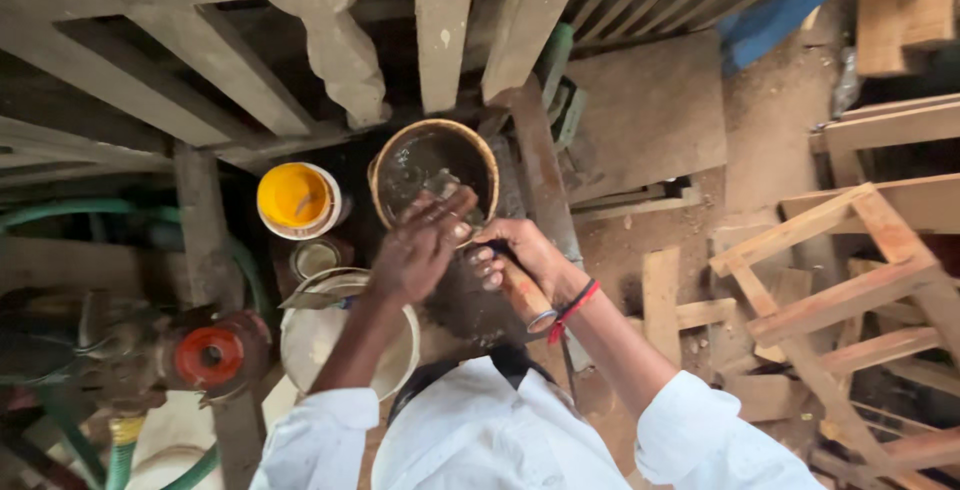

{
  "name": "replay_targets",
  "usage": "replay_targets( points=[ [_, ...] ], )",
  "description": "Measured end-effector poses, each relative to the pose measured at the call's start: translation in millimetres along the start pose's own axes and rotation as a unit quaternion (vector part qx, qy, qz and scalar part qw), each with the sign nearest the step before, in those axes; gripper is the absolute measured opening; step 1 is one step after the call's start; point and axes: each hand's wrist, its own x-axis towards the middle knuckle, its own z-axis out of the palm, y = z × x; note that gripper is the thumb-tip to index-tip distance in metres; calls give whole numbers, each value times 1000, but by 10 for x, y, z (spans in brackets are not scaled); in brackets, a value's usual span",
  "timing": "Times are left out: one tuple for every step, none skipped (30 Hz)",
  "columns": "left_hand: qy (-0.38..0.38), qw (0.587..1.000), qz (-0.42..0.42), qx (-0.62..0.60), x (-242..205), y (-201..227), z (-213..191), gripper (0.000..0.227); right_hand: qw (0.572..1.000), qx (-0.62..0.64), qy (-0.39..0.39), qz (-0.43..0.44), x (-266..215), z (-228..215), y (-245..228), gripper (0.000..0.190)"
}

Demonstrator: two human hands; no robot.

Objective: The person sharpens a metal blade by rubbing it against a flat surface and a handheld abrasive stone, while periodically dipping the tool into a bucket of liquid.

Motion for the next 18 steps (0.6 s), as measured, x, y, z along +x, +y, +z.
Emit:
replay_targets(
  points=[
    [4, 1000, -2, 7, 22, -90, 0, 42, 999, -32, 6, 7, -48, 61, 6, 24],
    [9, 1000, -1, 3, 58, -180, 42, 42, 998, -64, 12, 14, -108, 125, 7, 34],
    [16, 999, -35, -2, 80, -290, 74, 40, 997, -69, 14, 16, -171, 193, 27, 34],
    [23, 997, -70, -7, 107, -404, 137, 39, 994, -97, 51, -8, -251, 252, 64, 34],
    [26, 997, -70, -9, 131, -521, 241, 39, 988, -123, 89, -32, -332, 301, 105, 35],
    [-3, 983, -182, 5, 158, -660, 377, 40, 987, -126, 92, -32, -403, 339, 131, 35],
    [-33, 957, -288, 20, 195, -839, 534, 40, 976, -163, 136, -54, -466, 363, 157, 41],
    [-58, 939, -336, 37, 237, -1049, 719, 41, 960, -200, 179, -76, -526, 367, 177, 47],
    [-86, 919, -381, 52, 288, -1272, 948, 42, 959, -198, 184, -80, -611, 342, 207, 47],
    [-102, 904, -410, 61, 315, -1520, 1169, 42, 932, -267, 219, -115, -701, 289, 235, 47],
    [-107, 892, -433, 67, 310, -1778, 1366, 41, 896, -332, 255, -148, -784, 210, 269, 48],
    [-92, 887, -446, 70, 326, -1952, 1504, 41, 894, -329, 263, -152, -830, 106, 304, 48],
    [-77, 882, -461, 63, 294, -2044, 1663, 40, 878, -359, 246, -198, -914, -29, 360, 46],
    [-60, 876, -475, 55, 262, -2097, 1788, 40, 859, -389, 227, -244, -1006, -182, 399, 45],
    [-34, 875, -480, 55, 175, -2105, 1809, 40, 861, -383, 235, -238, -1085, -332, 452, 45],
    [-9, 875, -482, 50, 105, -2029, 1808, 40, 830, -410, 271, -263, -1186, -475, 491, 46],
    [34, 883, -466, 49, 132, -1981, 1673, 40, 796, -437, 299, -295, -1219, -587, 507, 51],
    [82, 897, -434, 31, 165, -1854, 1528, 40, 798, -431, 299, -297, -1316, -676, 531, 51]
  ],
)
